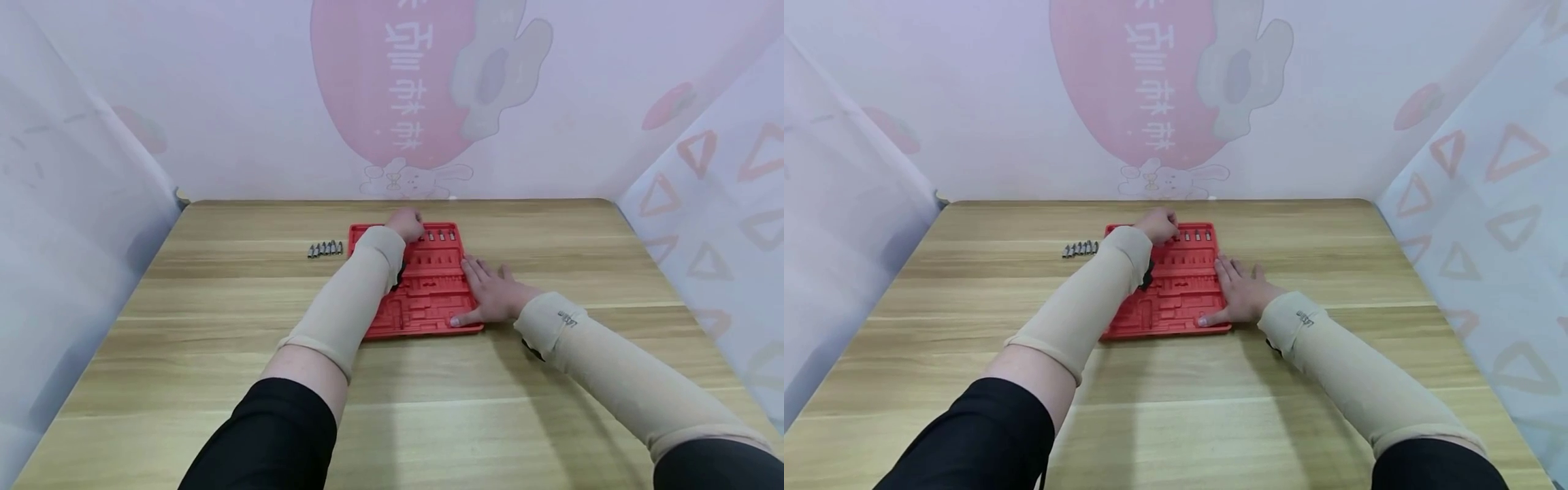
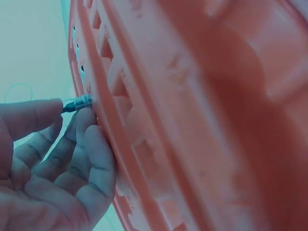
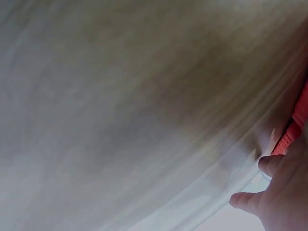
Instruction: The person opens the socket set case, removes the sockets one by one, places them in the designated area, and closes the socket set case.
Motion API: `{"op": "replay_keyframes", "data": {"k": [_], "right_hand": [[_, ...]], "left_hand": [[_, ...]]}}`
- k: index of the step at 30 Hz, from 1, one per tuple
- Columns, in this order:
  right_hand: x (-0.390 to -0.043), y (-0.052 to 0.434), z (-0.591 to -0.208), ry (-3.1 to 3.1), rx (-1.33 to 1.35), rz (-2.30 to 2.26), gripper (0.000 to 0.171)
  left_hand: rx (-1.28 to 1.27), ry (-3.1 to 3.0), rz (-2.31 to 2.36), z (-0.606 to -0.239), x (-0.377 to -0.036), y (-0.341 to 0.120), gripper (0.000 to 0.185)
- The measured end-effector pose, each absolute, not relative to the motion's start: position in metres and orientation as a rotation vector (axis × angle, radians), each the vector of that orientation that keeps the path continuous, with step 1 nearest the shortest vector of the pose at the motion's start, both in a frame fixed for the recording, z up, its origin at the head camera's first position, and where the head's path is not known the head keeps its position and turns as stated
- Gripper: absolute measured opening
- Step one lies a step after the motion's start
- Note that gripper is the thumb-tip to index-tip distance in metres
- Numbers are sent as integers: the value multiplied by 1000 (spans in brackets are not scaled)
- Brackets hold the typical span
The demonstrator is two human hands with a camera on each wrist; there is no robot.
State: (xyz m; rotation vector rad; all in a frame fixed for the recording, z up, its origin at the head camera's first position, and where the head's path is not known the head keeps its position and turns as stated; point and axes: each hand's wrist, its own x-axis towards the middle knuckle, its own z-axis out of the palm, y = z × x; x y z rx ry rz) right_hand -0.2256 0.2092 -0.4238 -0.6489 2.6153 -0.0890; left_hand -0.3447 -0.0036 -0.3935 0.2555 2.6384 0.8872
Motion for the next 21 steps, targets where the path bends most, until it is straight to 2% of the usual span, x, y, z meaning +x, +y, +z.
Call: {"op": "replay_keyframes", "data": {"k": [13,21], "right_hand": [[-227,209,-425,2607,-653,-129,132],[-229,214,-425,2611,-651,-155,133]], "left_hand": [[173,2600,1263,-395,-349,-15,13],[59,2477,1505,-397,-356,-25,10]]}}
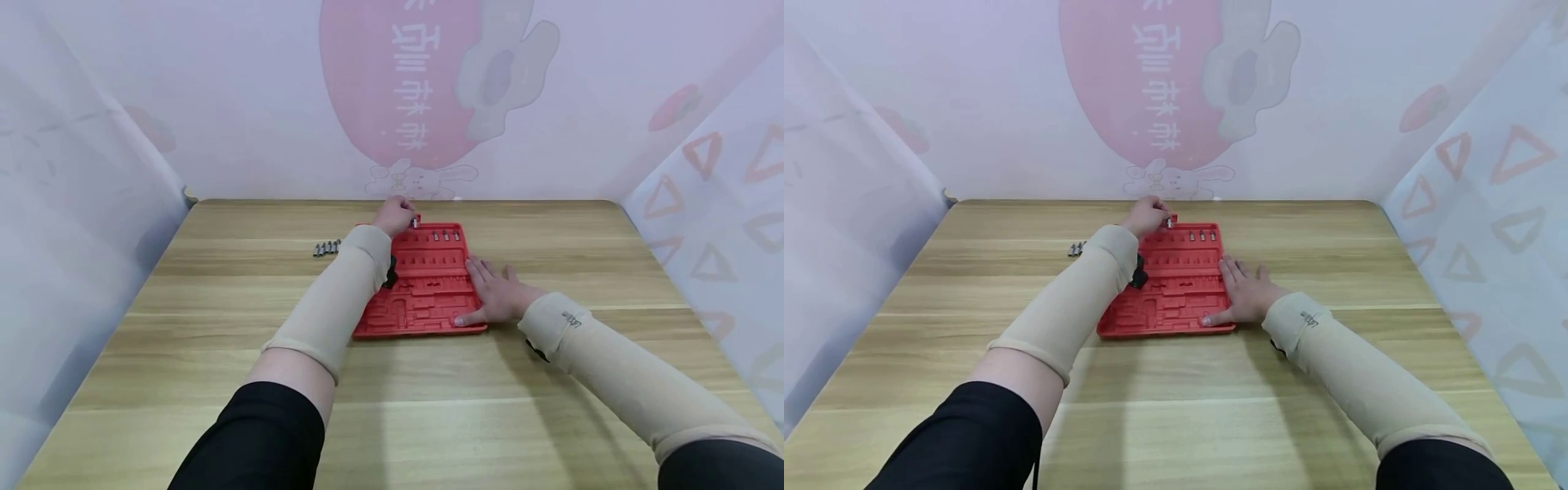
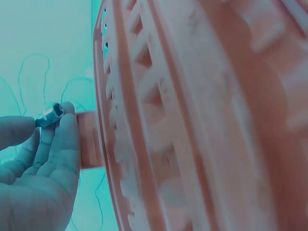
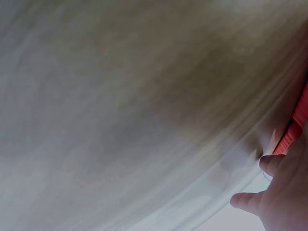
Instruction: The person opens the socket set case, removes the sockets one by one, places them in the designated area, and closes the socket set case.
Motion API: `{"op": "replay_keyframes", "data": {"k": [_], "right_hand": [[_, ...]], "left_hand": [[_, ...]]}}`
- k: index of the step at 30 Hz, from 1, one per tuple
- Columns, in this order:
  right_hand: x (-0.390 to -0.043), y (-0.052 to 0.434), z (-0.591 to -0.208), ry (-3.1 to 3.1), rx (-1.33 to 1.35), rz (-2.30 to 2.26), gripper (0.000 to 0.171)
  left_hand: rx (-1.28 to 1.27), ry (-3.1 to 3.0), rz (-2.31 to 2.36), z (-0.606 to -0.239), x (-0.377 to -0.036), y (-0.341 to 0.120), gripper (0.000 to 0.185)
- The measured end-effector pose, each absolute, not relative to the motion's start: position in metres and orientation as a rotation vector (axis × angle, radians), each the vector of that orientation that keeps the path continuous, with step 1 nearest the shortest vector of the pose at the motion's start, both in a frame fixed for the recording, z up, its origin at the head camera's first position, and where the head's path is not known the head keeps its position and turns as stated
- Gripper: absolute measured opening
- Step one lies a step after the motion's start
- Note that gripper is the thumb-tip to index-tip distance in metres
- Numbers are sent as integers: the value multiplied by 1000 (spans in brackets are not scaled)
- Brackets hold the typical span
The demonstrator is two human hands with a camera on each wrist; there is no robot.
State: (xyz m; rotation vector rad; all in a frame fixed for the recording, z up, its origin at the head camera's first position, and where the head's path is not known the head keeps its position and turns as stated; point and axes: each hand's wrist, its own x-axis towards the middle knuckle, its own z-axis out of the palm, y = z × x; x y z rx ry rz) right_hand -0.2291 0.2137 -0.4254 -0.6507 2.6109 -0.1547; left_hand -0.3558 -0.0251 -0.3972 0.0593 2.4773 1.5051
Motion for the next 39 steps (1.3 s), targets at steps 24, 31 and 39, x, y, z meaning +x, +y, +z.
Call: {"op": "replay_keyframes", "data": {"k": [24,31,39], "right_hand": [[-236,222,-435,2611,-645,-155,136],[-236,225,-433,2608,-636,-174,136],[-236,224,-424,2605,-641,-156,129]], "left_hand": [[-55,2445,1607,-392,-352,-83,27],[-97,2466,1608,-390,-352,-103,27],[-115,2429,1617,-397,-358,-125,30]]}}
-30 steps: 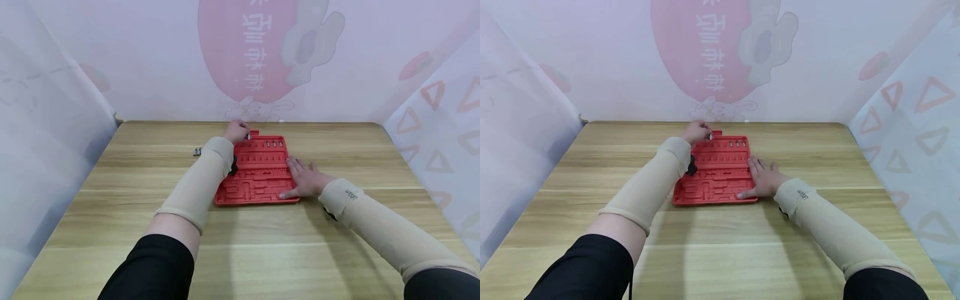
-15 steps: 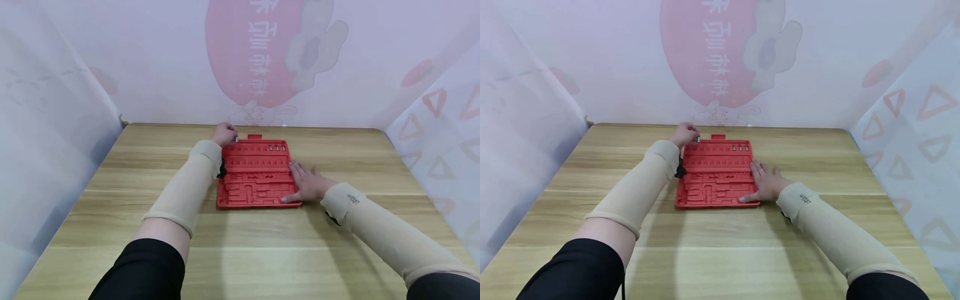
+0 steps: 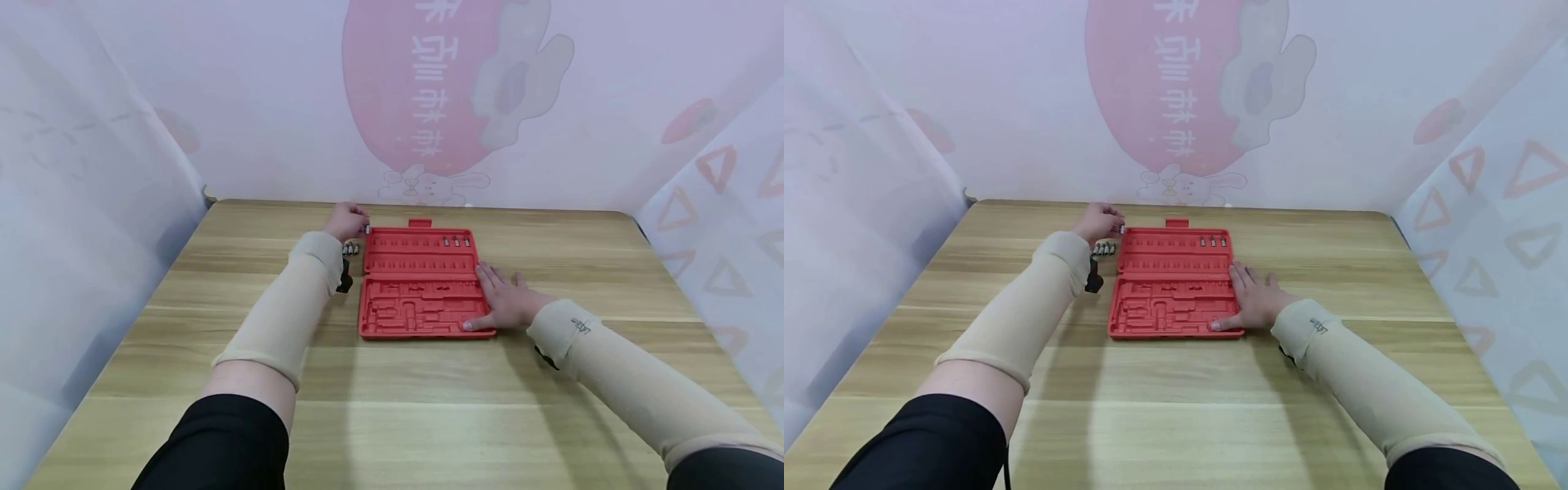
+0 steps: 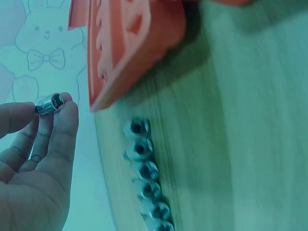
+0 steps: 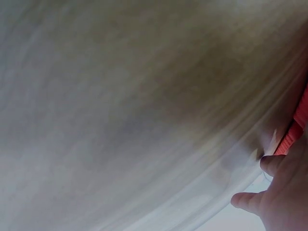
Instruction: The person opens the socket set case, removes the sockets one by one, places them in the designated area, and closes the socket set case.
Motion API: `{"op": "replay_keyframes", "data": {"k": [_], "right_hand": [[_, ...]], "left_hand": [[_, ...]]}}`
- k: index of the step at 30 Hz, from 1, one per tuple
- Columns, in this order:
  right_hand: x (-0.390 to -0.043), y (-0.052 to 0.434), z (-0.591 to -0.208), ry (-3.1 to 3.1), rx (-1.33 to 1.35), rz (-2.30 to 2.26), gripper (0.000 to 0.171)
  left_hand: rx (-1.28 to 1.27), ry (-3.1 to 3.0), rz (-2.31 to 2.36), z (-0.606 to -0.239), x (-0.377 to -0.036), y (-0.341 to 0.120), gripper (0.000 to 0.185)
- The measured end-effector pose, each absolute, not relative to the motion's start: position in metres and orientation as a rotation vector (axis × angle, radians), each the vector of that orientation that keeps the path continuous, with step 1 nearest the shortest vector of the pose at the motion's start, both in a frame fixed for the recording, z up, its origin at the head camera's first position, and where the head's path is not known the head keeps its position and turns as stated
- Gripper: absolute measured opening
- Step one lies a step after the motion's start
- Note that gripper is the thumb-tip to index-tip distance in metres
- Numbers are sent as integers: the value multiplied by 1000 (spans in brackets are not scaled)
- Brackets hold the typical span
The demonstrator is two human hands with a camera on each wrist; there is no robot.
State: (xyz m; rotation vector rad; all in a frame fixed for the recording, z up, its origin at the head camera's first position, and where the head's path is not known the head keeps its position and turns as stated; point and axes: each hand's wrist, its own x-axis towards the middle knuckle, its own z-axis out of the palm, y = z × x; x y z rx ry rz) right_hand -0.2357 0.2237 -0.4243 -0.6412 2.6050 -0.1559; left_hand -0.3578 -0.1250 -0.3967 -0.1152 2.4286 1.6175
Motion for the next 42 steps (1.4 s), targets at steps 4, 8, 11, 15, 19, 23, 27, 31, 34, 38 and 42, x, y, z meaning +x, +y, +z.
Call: {"op": "replay_keyframes", "data": {"k": [4,8,11,15,19,23,27,31,34,38,42], "right_hand": [[-235,222,-425,2607,-643,-165,129],[-236,222,-426,2609,-644,-175,130],[-236,222,-426,2611,-646,-180,130],[-237,222,-425,2614,-644,-169,131],[-237,223,-425,2621,-646,-155,131],[-237,223,-424,2620,-640,-159,131],[-236,223,-424,2615,-632,-159,131],[-235,223,-424,2621,-638,-142,130],[-234,222,-422,2634,-662,-105,130],[-232,221,-420,2647,-694,-69,130],[-233,222,-420,2647,-702,-74,130]], "left_hand": [[-140,2427,1614,-401,-358,-138,28],[-166,2460,1563,-403,-355,-155,28],[-186,2552,1443,-403,-352,-168,26],[-202,2659,1275,-402,-348,-184,28],[-204,2686,1172,-401,-346,-196,33],[-180,2747,1025,-402,-342,-201,29],[-150,2782,928,-403,-337,-202,24],[-169,2723,967,-405,-334,-203,26],[-189,2693,986,-405,-332,-202,29],[-194,2697,978,-404,-331,-202,29],[-191,2695,975,-404,-332,-204,28]]}}
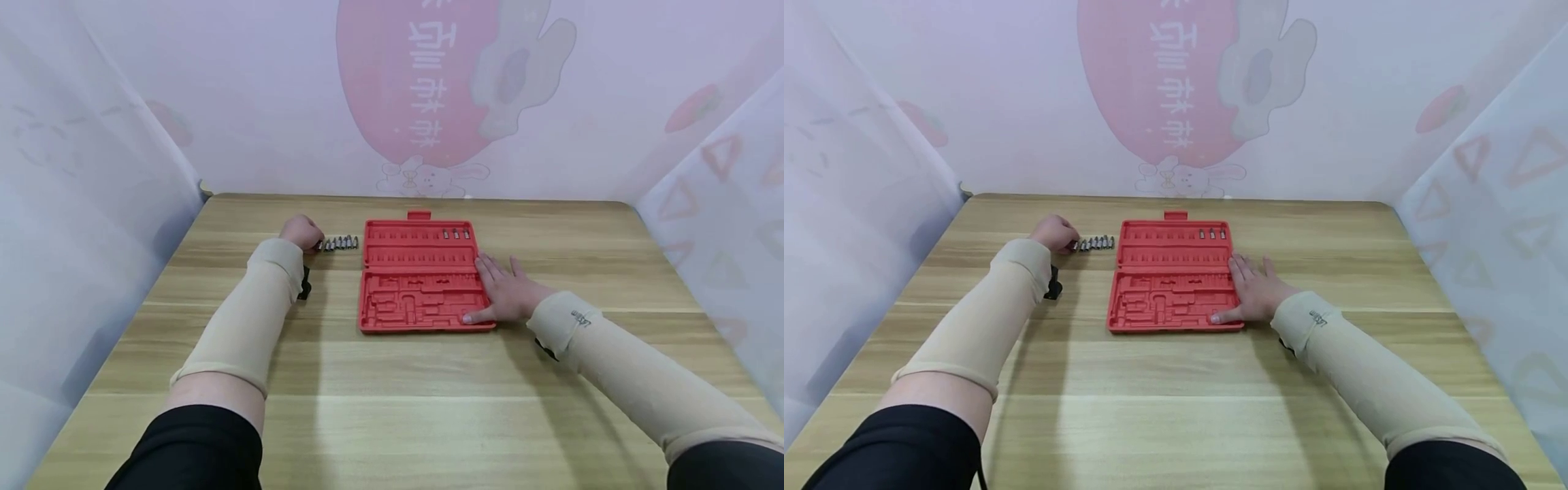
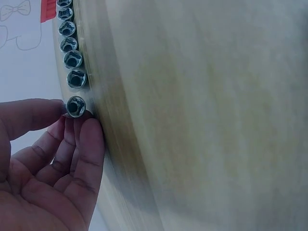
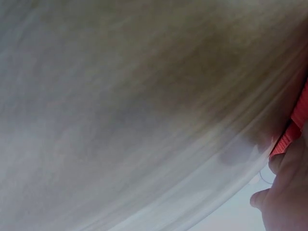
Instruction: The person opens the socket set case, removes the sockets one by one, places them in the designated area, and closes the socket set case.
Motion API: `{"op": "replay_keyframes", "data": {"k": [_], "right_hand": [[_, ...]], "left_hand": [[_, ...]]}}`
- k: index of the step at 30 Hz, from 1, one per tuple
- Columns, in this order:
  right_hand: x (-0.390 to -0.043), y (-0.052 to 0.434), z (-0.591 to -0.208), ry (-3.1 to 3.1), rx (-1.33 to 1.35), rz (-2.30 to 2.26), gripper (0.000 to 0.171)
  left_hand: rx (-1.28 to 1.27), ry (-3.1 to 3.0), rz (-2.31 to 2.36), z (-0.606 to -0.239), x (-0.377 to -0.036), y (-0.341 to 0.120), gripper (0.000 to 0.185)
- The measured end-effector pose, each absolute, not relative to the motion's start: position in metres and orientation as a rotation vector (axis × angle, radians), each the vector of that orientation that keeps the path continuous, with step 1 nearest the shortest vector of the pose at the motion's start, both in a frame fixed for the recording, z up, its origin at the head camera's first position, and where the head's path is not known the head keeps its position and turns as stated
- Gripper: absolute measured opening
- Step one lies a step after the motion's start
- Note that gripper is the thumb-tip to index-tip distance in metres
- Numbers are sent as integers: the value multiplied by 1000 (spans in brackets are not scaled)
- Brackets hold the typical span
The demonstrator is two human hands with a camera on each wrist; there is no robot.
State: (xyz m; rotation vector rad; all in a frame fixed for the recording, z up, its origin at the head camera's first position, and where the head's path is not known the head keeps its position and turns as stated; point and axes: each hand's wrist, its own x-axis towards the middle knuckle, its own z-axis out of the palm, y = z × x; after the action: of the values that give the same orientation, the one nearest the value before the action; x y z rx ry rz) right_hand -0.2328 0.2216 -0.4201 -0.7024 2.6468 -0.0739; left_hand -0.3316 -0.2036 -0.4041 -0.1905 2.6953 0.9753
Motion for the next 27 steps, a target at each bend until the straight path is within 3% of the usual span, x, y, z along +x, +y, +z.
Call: {"op": "replay_keyframes", "data": {"k": [10,22,27], "right_hand": [[-235,222,-422,2639,-720,-71,130],[-234,223,-424,2637,-700,-101,129],[-235,223,-425,2637,-699,-94,130]], "left_hand": [[-165,2695,980,-406,-332,-206,18],[-131,2726,924,-405,-332,-200,19],[-117,2746,880,-405,-332,-202,30]]}}
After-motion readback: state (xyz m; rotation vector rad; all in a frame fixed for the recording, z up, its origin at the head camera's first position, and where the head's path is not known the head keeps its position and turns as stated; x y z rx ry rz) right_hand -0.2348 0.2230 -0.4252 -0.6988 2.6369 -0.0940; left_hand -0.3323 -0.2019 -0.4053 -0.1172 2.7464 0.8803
